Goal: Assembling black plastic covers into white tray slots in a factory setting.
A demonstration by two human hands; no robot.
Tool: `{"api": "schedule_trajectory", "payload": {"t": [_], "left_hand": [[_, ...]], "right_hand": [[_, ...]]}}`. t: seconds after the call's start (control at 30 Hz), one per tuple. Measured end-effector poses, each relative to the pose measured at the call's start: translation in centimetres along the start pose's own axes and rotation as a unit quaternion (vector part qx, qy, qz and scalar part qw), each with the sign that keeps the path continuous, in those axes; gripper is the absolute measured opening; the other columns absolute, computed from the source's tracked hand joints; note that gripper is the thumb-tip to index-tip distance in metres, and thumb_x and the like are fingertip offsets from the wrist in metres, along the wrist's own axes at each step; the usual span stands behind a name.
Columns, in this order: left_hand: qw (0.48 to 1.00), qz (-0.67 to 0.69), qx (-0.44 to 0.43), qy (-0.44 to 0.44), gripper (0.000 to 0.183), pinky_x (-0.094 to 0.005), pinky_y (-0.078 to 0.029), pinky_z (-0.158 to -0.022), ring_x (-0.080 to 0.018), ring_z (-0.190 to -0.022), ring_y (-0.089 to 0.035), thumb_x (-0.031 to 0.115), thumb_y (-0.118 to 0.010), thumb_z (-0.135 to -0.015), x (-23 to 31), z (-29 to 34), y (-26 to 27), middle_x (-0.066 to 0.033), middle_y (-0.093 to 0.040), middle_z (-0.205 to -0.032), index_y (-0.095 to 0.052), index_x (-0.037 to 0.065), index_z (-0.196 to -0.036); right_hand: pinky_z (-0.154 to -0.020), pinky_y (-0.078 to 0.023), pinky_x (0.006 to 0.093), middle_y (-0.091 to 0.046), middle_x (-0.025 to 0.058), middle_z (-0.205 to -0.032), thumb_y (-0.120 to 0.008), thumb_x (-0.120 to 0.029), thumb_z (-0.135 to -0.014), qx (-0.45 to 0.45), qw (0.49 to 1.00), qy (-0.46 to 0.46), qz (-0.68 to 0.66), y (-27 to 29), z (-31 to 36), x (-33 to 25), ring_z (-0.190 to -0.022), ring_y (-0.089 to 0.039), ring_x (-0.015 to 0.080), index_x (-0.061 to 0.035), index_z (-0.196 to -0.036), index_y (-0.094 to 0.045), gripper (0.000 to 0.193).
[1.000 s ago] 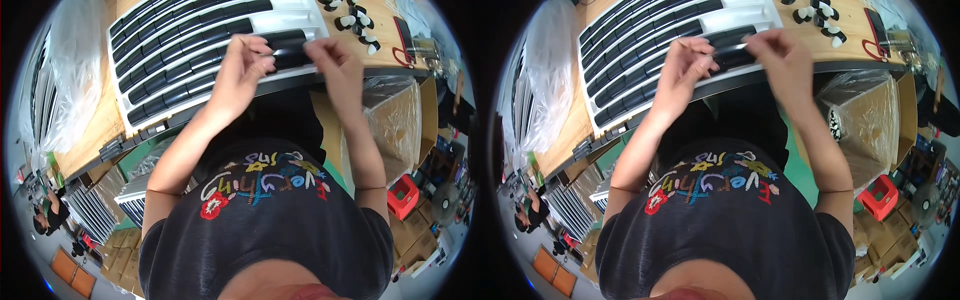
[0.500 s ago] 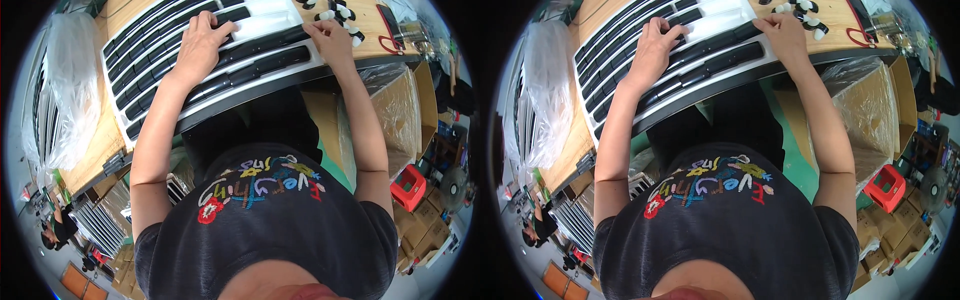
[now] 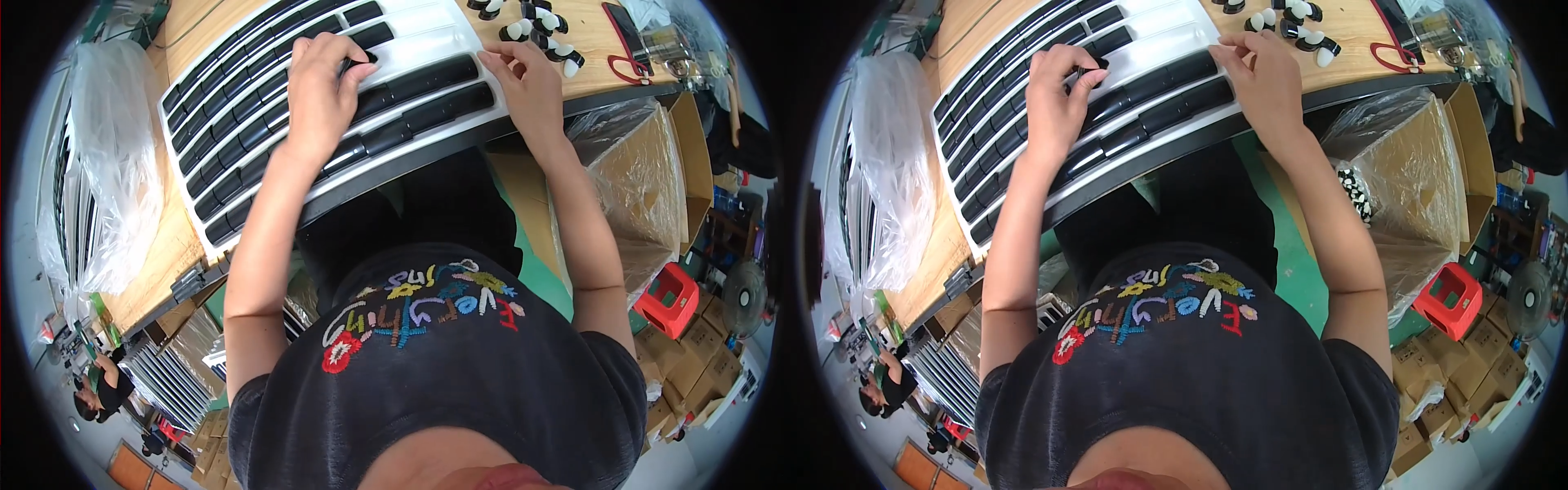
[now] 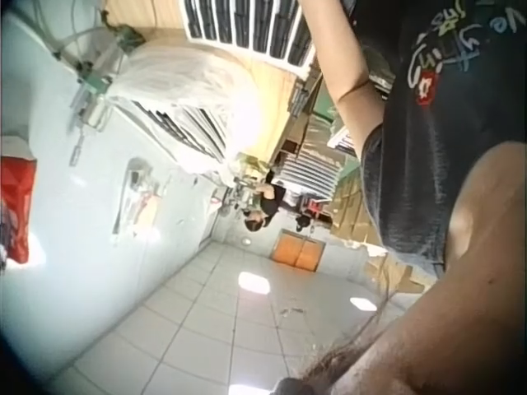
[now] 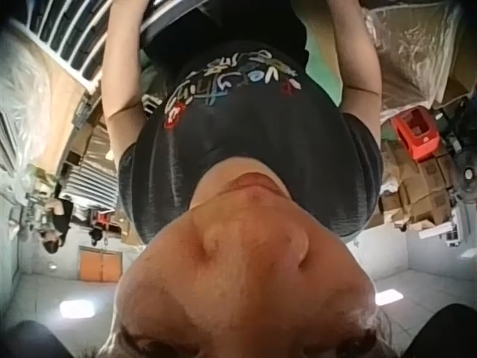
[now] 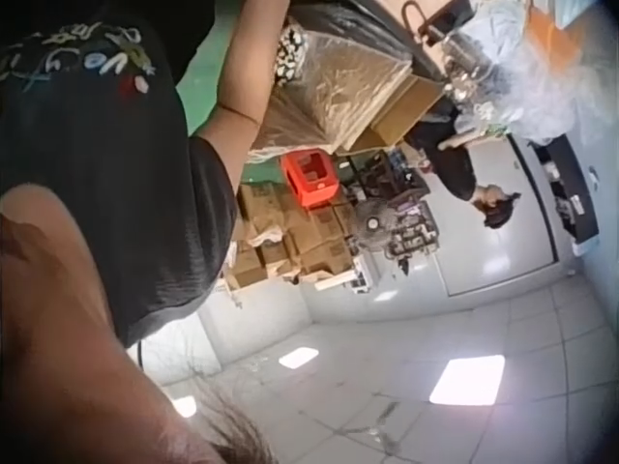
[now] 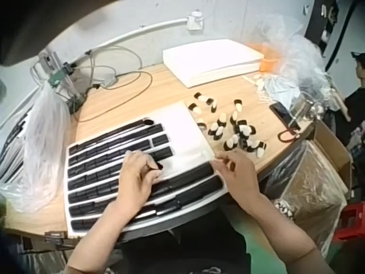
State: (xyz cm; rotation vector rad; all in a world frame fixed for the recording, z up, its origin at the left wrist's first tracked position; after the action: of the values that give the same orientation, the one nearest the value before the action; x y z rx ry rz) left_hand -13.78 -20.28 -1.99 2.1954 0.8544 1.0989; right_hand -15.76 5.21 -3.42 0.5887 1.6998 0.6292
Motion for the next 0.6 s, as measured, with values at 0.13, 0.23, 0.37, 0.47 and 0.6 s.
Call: {"api": "schedule_trajectory", "payload": {"t": [0.13, 0.23, 0.37, 0.47, 0.6], "left_hand": [[0.879, 0.413, -0.034, 0.236, 0.01, -0.02, -0.046, -0.064, -0.007, -0.07, -0.06, 0.006, -0.072, -0.088, 3.5, -0.5, -4.2, -0.001, -0.065, -0.073, -0.064, 0.001, -0.088], [0.81, 0.523, -0.068, 0.255, 0.008, -0.0228, -0.05, -0.067, -0.0089, -0.076, -0.065, 0.005, -0.069, -0.089, 5.3, -1.9, -7.7, -0.0035, -0.066, -0.078, -0.064, 0.0, -0.093], [0.928, 0.342, -0.078, 0.123, 0.017, -0.0299, -0.053, -0.076, -0.0195, -0.084, -0.066, 0.004, -0.069, -0.086, 6.2, -5.4, -11.6, -0.0103, -0.068, -0.091, -0.065, 0.0, -0.102], [0.977, 0.211, -0.035, -0.027, 0.027, -0.0458, -0.042, -0.081, -0.0371, -0.099, -0.051, 0.003, -0.063, -0.079, 5.8, -7.3, -14.7, -0.0181, -0.051, -0.106, -0.061, 0.007, -0.105], [0.995, -0.061, -0.06, -0.042, 0.029, -0.0468, -0.045, -0.082, -0.0382, -0.102, -0.053, 0.006, -0.069, -0.074, 7.2, -8.8, -15.0, -0.0189, -0.053, -0.109, -0.065, 0.007, -0.103]], "right_hand": [[-0.074, -0.048, 0.0228, -0.067, 0.0063, -0.1, -0.063, -0.022, -0.097, -0.051, 0.926, -0.073, -0.368, -0.5, 2.6, -2.8, -0.086, -0.062, 0.011, -0.0001, -0.125, -0.058, 0.035], [-0.074, -0.05, 0.0232, -0.066, 0.0074, -0.103, -0.058, -0.016, -0.099, -0.026, 0.929, -0.051, -0.365, -0.1, 2.4, -1.8, -0.087, -0.064, 0.0123, 0.0005, -0.129, -0.053, 0.034], [-0.071, -0.047, 0.021, -0.066, 0.0029, -0.092, -0.062, -0.013, -0.097, 0.06, 0.961, -0.083, -0.256, 3.9, 1.3, 2.7, -0.08, -0.06, 0.0077, 0.0005, -0.118, -0.061, 0.026], [-0.071, -0.046, 0.0211, -0.066, 0.0027, -0.092, -0.065, -0.013, -0.095, 0.096, 0.975, -0.058, -0.19, 6.4, 0.0, 4.4, -0.08, -0.059, 0.0075, 0.0006, -0.116, -0.062, 0.025], [-0.072, -0.046, 0.0211, -0.067, 0.0033, -0.095, -0.069, -0.012, -0.092, 0.123, 0.989, -0.011, -0.078, 8.1, -1.4, 4.4, -0.082, -0.058, 0.0075, 0.0001, -0.114, -0.064, 0.026]]}}
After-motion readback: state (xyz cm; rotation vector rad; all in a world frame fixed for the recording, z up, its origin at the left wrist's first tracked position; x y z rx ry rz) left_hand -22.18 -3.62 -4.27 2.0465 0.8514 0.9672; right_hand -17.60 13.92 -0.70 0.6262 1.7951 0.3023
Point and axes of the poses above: each hand's wrist, its own z-axis away from the middle knuckle, its own y-axis out of the back of the hand, x = y × z, the point moved 4 cm from there along -z, towards the middle knuckle
